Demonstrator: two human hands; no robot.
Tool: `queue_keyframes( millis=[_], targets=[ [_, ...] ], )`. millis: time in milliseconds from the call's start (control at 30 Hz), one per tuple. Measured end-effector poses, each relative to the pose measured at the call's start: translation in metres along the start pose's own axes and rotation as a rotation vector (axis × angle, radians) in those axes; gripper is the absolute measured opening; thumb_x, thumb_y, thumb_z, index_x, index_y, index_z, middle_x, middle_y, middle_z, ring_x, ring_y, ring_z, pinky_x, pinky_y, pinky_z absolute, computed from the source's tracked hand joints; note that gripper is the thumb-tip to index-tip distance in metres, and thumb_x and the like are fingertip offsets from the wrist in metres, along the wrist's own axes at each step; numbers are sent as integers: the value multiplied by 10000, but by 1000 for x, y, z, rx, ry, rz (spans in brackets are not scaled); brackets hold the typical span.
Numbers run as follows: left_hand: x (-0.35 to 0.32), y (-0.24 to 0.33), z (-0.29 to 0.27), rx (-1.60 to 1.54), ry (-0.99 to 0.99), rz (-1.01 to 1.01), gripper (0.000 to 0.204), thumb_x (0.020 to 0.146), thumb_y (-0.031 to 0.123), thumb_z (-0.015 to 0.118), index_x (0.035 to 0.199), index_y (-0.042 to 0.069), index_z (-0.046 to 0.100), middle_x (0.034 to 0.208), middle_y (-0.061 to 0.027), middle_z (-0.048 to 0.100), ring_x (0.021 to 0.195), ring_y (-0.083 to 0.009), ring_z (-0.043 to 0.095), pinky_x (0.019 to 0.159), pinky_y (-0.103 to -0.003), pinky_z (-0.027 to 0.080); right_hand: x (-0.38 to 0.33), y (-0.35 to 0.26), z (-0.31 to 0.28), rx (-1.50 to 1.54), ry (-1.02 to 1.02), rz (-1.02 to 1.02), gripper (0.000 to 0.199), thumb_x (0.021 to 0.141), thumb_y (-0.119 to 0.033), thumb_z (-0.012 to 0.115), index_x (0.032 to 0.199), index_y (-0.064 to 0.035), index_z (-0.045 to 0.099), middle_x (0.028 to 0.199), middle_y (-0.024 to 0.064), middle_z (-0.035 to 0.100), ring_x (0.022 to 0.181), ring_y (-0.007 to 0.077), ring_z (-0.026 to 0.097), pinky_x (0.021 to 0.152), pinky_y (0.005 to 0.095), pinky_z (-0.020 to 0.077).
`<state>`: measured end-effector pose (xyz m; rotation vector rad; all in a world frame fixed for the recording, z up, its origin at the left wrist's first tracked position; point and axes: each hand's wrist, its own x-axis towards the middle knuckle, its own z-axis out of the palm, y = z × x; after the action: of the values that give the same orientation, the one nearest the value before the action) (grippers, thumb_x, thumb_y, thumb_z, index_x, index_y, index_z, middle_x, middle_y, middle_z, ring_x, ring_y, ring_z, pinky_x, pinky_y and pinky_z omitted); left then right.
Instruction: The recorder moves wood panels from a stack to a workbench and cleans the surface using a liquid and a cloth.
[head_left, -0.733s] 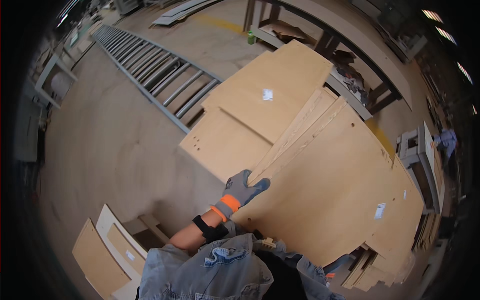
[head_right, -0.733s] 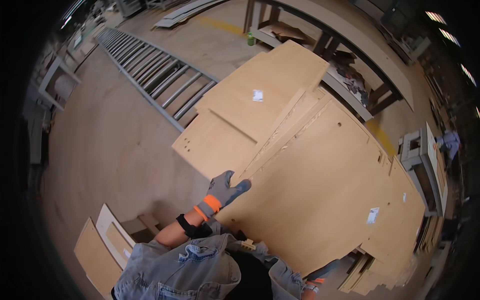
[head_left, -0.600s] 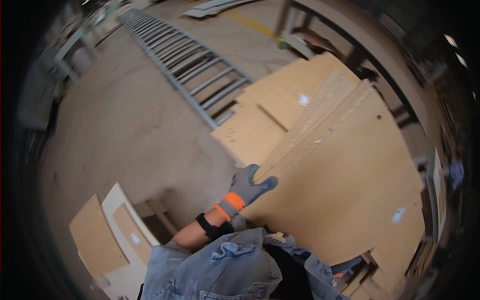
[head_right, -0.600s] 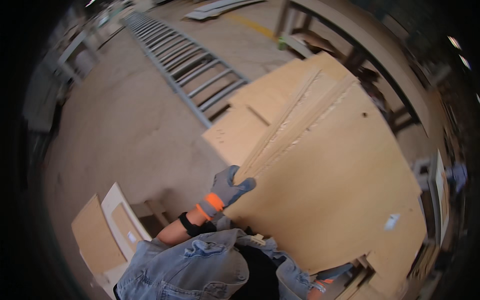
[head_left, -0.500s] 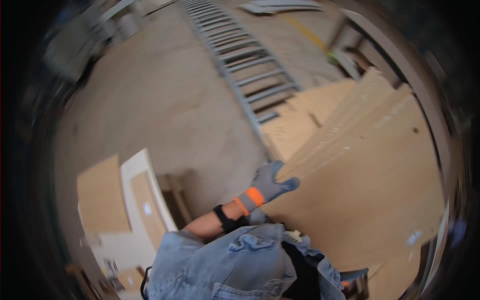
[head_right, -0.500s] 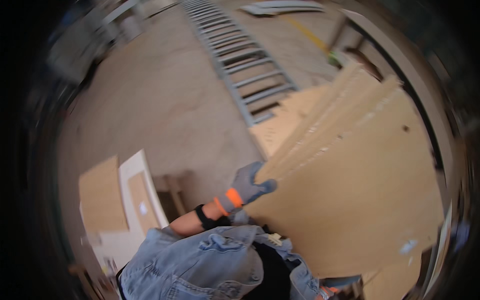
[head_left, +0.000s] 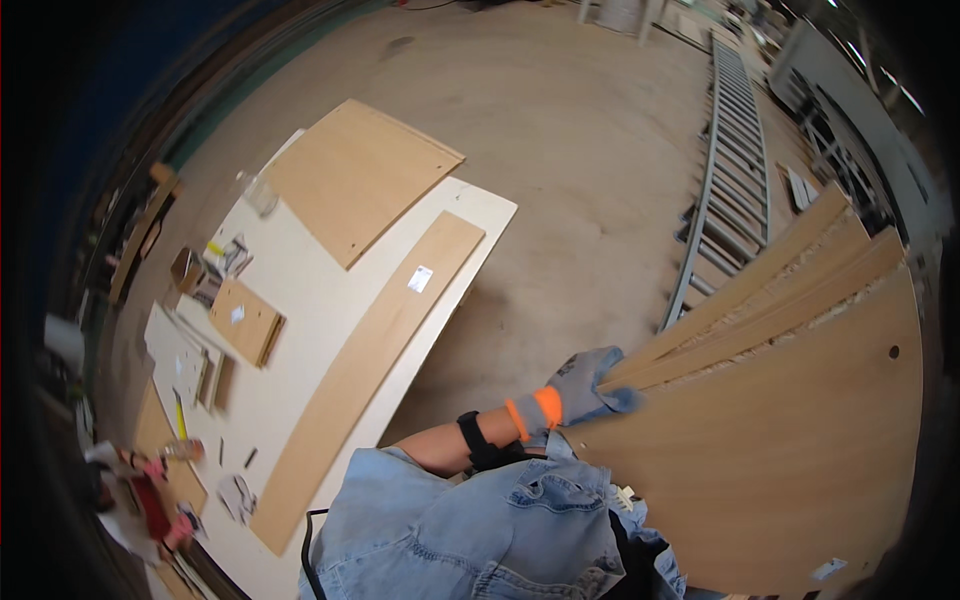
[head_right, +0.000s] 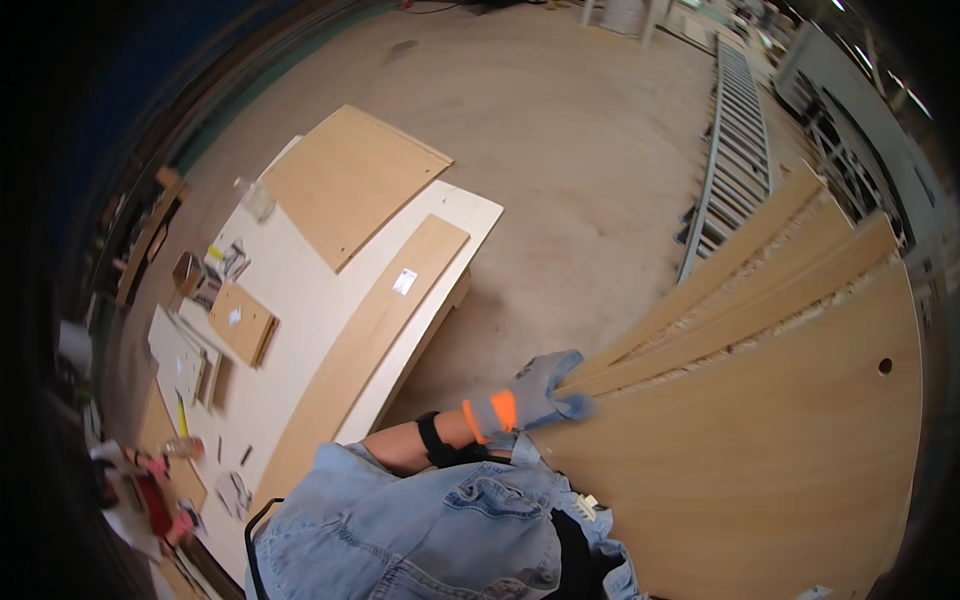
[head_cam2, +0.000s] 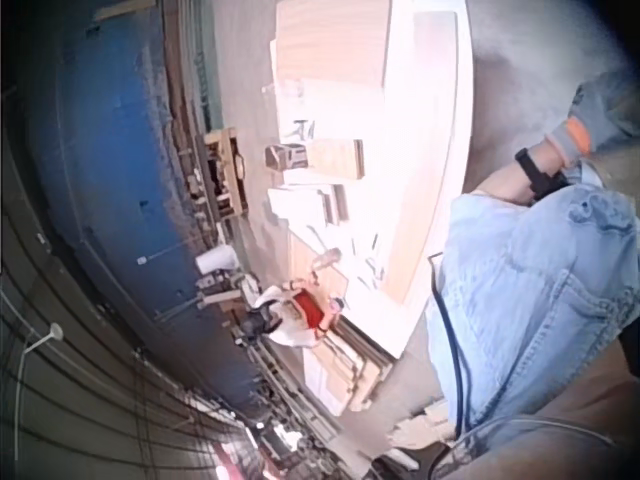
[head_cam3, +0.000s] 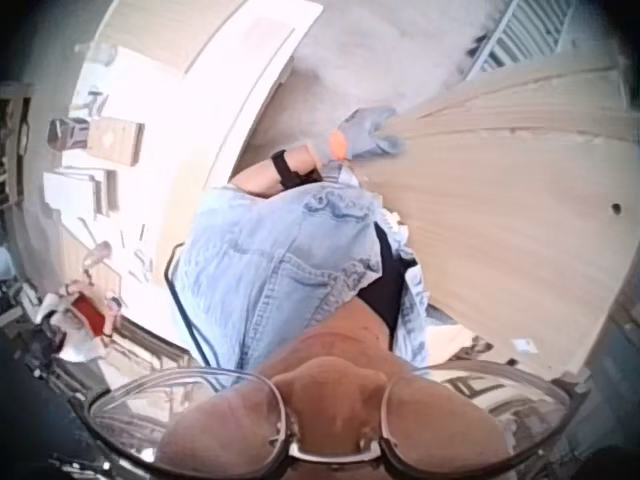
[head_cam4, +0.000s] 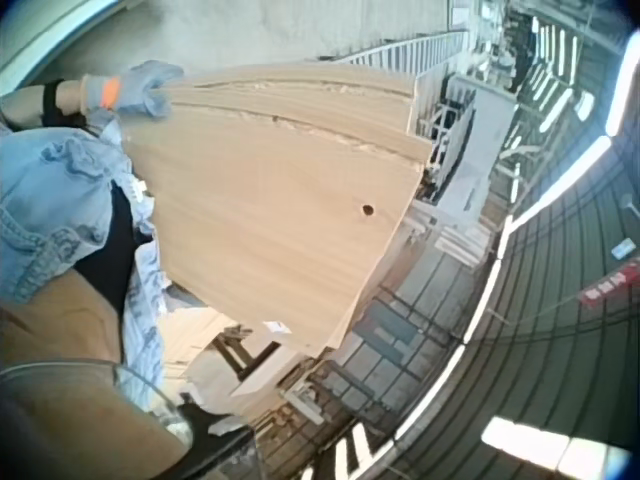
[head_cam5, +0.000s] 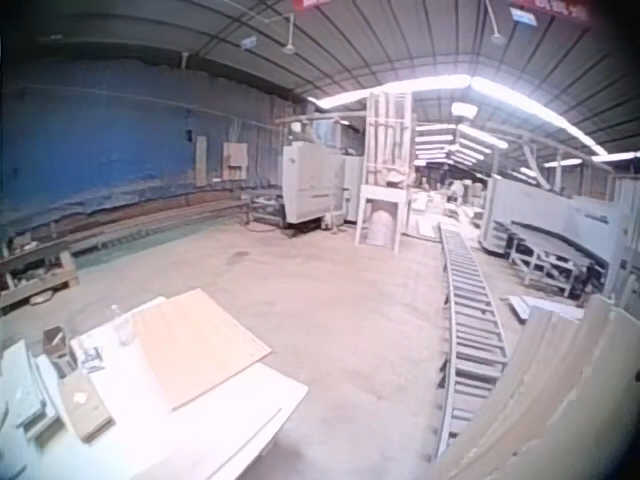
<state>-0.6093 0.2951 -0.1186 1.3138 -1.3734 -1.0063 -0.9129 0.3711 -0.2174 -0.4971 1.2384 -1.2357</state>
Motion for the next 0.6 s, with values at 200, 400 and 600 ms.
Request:
queue_keyframes(
  millis=[200, 400, 600],
  targets=[
    [-21, 0, -22, -10, 229, 0, 517, 715, 447, 736, 958, 23, 567, 838, -168, 621, 739, -289, 605, 677, -377, 475, 57, -38, -5, -98, -117, 37, 709, 969, -579, 257, 1395, -23, 367, 1340, 125, 498, 1160, 245, 520, 935, 330, 450],
    [-36, -28, -46, -33, 521, -69, 526, 731, 442, 729, 1009, 21, 580, 865, -172, 641, 790, -284, 636, 700, -372, 487, 126, -59, 33, -164, -206, 75, 710, 969, -580, 253, 1390, -21, 375, 1335, 127, 501, 1152, 247, 526, 926, 332, 456],
    [7, -47, -102, -30, 567, -200, 560, 746, 444, 723, 1065, 6, 584, 894, -177, 660, 796, -288, 649, 723, -380, 495, 204, -65, 117, -200, -293, 82, 710, 969, -581, 250, 1384, -19, 382, 1331, 128, 505, 1144, 248, 532, 918, 335, 462]
  ],
)
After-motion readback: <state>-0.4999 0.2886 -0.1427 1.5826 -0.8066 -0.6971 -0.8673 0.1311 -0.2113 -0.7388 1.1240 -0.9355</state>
